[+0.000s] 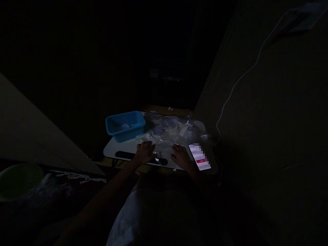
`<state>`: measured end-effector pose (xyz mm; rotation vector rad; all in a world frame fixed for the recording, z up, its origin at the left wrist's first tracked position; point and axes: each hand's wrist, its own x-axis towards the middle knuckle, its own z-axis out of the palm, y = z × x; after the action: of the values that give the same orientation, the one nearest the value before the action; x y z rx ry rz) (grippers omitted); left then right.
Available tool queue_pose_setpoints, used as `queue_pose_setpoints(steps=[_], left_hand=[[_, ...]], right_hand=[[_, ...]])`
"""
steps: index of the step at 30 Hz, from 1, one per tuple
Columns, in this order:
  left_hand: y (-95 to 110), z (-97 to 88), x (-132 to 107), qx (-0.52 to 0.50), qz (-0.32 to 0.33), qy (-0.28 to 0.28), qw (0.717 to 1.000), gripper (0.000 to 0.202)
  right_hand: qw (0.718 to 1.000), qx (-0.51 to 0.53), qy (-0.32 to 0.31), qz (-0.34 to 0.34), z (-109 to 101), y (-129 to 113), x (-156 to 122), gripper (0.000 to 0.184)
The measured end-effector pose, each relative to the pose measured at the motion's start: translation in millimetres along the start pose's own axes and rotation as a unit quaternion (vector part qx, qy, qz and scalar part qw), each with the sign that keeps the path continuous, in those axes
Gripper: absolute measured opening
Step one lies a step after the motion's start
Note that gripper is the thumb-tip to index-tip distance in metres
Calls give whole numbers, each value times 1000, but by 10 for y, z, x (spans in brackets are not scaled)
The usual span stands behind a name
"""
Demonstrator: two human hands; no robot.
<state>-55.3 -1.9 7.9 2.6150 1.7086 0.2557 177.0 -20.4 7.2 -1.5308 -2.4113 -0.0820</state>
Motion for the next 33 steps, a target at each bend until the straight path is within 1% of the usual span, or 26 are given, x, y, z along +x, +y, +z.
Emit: queue_pose_setpoints(steps=[2,5,9,12,16,18,24,29,33], left_hand=[[-73,-9,-49,-12,-11,3,1000,42],[-127,-28,-89,-38,-31,25,999,39],[-61,-106,-23,-55,-28,56,997,38],[48,-149,81,-44,17,55,997,33],[169,-110,168,-23,105,42,993,26],[197,-77,174,-16,118,43,992,25],[171,-18,143,3,89,52,995,30],[168,41,136,28,66,35,997,41],[189,35,163,6,41,33,999,43]], right_hand=[[1000,-4,-1,8,38,32,-24,40],[1000,-4,8,10,81,74,-51,39],[1000,2,12,2,96,81,-66,39],[1000,1,15,2,89,71,-67,40],[1000,-1,9,4,85,66,-65,41],[1000,0,6,5,82,62,-64,41],[1000,2,4,4,55,46,-67,40],[1000,0,0,5,60,45,-63,41],[1000,5,0,7,55,38,-63,40]])
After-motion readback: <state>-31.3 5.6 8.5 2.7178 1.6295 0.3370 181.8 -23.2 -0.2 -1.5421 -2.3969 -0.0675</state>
